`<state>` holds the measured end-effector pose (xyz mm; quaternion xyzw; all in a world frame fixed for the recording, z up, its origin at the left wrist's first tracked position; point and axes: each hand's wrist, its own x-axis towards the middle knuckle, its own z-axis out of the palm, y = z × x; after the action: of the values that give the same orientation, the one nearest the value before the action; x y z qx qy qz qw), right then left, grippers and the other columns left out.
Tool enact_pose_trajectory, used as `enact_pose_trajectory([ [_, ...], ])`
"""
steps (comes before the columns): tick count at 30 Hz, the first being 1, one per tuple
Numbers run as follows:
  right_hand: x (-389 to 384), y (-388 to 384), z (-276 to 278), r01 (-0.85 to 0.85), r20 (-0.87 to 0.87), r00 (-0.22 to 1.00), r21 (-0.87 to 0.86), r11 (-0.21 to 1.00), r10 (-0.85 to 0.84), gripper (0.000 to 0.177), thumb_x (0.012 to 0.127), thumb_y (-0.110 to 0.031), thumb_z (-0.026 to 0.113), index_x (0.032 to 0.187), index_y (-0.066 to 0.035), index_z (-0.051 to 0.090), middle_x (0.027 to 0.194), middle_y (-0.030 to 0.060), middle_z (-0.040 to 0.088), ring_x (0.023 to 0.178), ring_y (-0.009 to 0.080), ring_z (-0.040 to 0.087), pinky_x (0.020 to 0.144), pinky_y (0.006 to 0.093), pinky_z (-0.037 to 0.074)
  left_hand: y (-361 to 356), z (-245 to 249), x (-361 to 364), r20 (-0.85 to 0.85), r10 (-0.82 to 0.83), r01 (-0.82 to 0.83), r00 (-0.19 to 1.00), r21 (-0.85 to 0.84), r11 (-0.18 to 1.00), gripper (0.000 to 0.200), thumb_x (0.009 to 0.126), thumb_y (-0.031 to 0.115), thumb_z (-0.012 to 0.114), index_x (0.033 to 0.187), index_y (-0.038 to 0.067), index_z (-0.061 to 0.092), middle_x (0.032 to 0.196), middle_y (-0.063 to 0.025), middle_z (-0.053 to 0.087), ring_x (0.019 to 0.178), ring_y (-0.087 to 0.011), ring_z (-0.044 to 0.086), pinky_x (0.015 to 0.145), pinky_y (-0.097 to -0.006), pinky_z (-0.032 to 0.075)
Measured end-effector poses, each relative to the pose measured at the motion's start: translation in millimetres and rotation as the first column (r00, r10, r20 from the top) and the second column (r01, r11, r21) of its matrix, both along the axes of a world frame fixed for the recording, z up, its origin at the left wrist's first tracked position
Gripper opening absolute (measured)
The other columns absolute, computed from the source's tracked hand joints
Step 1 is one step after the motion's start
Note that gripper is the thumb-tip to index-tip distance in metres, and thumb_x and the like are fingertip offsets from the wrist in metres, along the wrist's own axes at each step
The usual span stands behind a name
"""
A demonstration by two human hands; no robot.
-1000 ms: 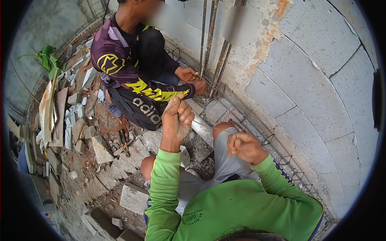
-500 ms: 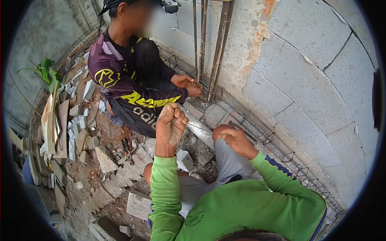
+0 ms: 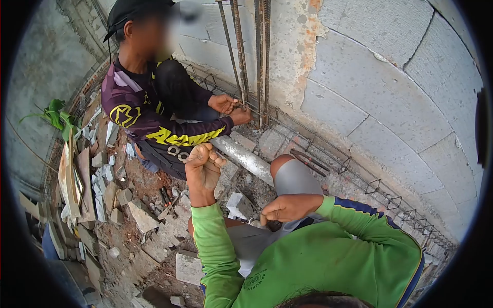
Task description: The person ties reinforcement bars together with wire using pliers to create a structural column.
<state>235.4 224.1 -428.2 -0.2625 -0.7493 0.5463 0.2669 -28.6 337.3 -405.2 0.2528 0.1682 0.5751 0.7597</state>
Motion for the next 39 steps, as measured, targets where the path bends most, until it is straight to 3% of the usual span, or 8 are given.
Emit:
enact_pose_trajectory([
  [6,23,15,6,-0.382,-0.699,0.694,-0.561,0.735,-0.173,0.039,0.105,-0.032,0.05,0.11,0.005,0.062,0.059,-0.0011,0.047,0.053,0.0075,0.041,0.051,0.0243,0.034,-1,6,-13,0.073,0.143,-0.135,0.987,-0.101,0.986,0.015,0.098,0.018,0.06,0.102,0.005,0.065,0.08,-0.0059,0.067,0.076,-0.0209,0.065,0.075,-0.0378,0.053],
  [8,27,30,-20,0.42,-0.142,0.826,-0.491,0.763,-0.546,0.035,0.105,-0.028,0.047,0.104,0.002,0.064,0.059,0.0027,0.053,0.052,0.01,0.046,0.05,0.0265,0.037,-2,8,-8,-0.077,0.179,-0.177,0.981,0.024,0.984,0.016,0.098,0.02,0.06,0.102,0.005,0.064,0.082,-0.0053,0.065,0.078,-0.023,0.066,0.078,-0.0395,0.056],
  [10,3,18,-38,0.413,-0.071,0.911,0.101,0.905,-0.407,0.031,0.105,-0.024,0.045,0.101,-0.001,0.066,0.067,0.0076,0.061,0.056,0.0124,0.052,0.053,0.0295,0.043,-3,11,3,-0.125,0.153,-0.147,0.98,0.055,0.988,0.016,0.097,0.021,0.062,0.101,0.005,0.063,0.08,-0.0052,0.065,0.077,-0.0222,0.065,0.079,-0.0382,0.054],
  [15,-28,-4,10,-0.283,0.017,0.933,-0.581,0.763,0.359,0.029,0.103,-0.023,0.048,0.113,0.001,0.06,0.083,0.0108,0.066,0.069,0.0168,0.057,0.064,0.0351,0.047,-5,24,33,-0.228,0.173,-0.146,0.958,0.13,0.981,0.02,0.091,0.017,0.071,0.098,0.0,0.063,0.079,-0.0104,0.067,0.067,-0.0206,0.065,0.068,-0.0342,0.056],
  [20,-54,34,-31,0.221,-0.24,0.932,-0.216,0.951,-0.271,0.032,0.097,-0.026,0.06,0.115,0.0,0.055,0.082,0.0103,0.063,0.07,0.0207,0.059,0.064,0.0381,0.047,4,29,57,-0.529,0.172,-0.07,0.831,0.208,0.976,0.023,0.087,0.017,0.076,0.092,-0.002,0.064,0.079,-0.0128,0.068,0.068,-0.0218,0.067,0.069,-0.0334,0.057],
  [28,-11,92,-29,0.898,-0.39,0.43,0.276,0.342,-0.814,0.028,0.092,-0.022,0.067,0.105,0.0,0.056,0.084,0.0162,0.059,0.077,0.0344,0.061,0.071,0.0446,0.048,22,35,122,-0.648,0.202,-0.08,0.735,0.213,0.974,0.02,0.09,0.016,0.071,0.093,-0.002,0.063,0.083,-0.0143,0.07,0.072,-0.0222,0.068,0.071,-0.0325,0.056],
  [31,7,100,-57,0.549,-0.36,0.728,-0.201,0.811,-0.583,0.015,0.096,-0.014,0.062,0.101,0.0,0.06,0.083,0.0139,0.064,0.073,0.025,0.06,0.071,0.0371,0.05,33,27,138,-0.646,0.164,-0.091,0.746,0.145,0.985,0.019,0.093,0.016,0.069,0.096,-0.002,0.062,0.083,-0.0131,0.069,0.073,-0.0218,0.068,0.073,-0.0331,0.056],
  [39,43,89,-43,0.2,-0.493,0.812,-0.269,0.942,-0.313,0.02,0.1,-0.016,0.054,0.103,-0.001,0.068,0.072,0.003,0.061,0.064,0.0085,0.055,0.061,0.0276,0.045,56,33,138,-0.637,0.046,-0.128,0.769,-0.083,0.988,0.021,0.099,0.027,0.06,0.097,0.006,0.063,0.079,-0.0042,0.065,0.067,-0.0172,0.062,0.069,-0.0308,0.055],
])
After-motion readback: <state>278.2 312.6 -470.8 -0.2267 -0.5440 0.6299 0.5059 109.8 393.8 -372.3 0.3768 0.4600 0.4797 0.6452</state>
